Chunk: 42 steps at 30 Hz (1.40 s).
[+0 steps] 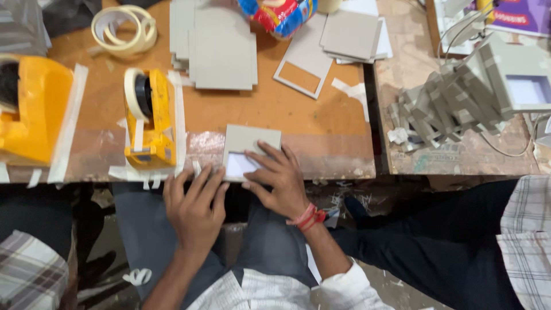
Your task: The person assembles small photo frames by hand, applying adhesive tape to the edges of frame pieces and pressing them together. They handle multiple frame components and tape, working on the floor in a cluttered workspace.
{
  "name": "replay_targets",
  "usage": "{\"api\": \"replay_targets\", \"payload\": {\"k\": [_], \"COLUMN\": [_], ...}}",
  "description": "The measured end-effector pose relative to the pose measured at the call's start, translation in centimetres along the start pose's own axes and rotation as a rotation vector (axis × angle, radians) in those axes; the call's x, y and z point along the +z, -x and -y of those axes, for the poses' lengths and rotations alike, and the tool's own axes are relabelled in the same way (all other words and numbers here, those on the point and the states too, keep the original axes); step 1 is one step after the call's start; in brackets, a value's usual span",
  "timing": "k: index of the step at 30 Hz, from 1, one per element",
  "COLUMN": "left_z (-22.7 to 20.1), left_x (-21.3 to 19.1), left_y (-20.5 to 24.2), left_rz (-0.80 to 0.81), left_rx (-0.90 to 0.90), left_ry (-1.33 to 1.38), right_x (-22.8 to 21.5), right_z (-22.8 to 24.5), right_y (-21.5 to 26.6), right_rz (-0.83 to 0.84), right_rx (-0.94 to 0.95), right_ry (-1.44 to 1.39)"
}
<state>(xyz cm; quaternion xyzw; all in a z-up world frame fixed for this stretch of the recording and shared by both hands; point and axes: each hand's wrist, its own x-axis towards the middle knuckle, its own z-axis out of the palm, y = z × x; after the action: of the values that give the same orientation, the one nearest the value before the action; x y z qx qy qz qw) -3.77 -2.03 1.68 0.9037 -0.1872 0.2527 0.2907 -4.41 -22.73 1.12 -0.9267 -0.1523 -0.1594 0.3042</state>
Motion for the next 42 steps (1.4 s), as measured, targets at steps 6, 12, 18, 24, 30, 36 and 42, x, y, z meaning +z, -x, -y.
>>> {"api": "replay_targets", "payload": {"k": [6,12,18,24,30,36,42], "left_z": [0.6,1.2,1.8,1.9,1.6,1.3,4.0], "left_x": [1.2,1.6,1.8,2.3,2.2,1.1,-3.0], "left_y": [-1.0,-1.6,-1.1,-0.6,-1.1,-1.9,-1.8], "left_rz": [-0.008,0.010,-0.016,-0.039,-0.046,-0.026,-0.255], "left_rx": [0.011,0.004,0.033,0.068,0.092,0.068,-0.182], "left_ry": [0.087,0.183,0.195,0.164,0.152,0.225,0.301], "right_x": [-0.3,-0.3,-0.2,0.0,0.0,0.0,0.2], "right_z": [-0.6,-0.4,-0.3,-0.4,-0.6,-0.5,-0.5], "right_y": [-0.7,-1.1,-1.1,0.1,1.0,0.7,0.8], "right_rz": [0.014,-0.013,-0.002,-0.108,-0.161,-0.154,-0.177], "right_rx": [0.015,0.008,0.017,-0.075,-0.059,-0.061,-0.065], "right_ry": [0.000,-0.002,0.001,0.011,0.014,0.002,-0.006]}}
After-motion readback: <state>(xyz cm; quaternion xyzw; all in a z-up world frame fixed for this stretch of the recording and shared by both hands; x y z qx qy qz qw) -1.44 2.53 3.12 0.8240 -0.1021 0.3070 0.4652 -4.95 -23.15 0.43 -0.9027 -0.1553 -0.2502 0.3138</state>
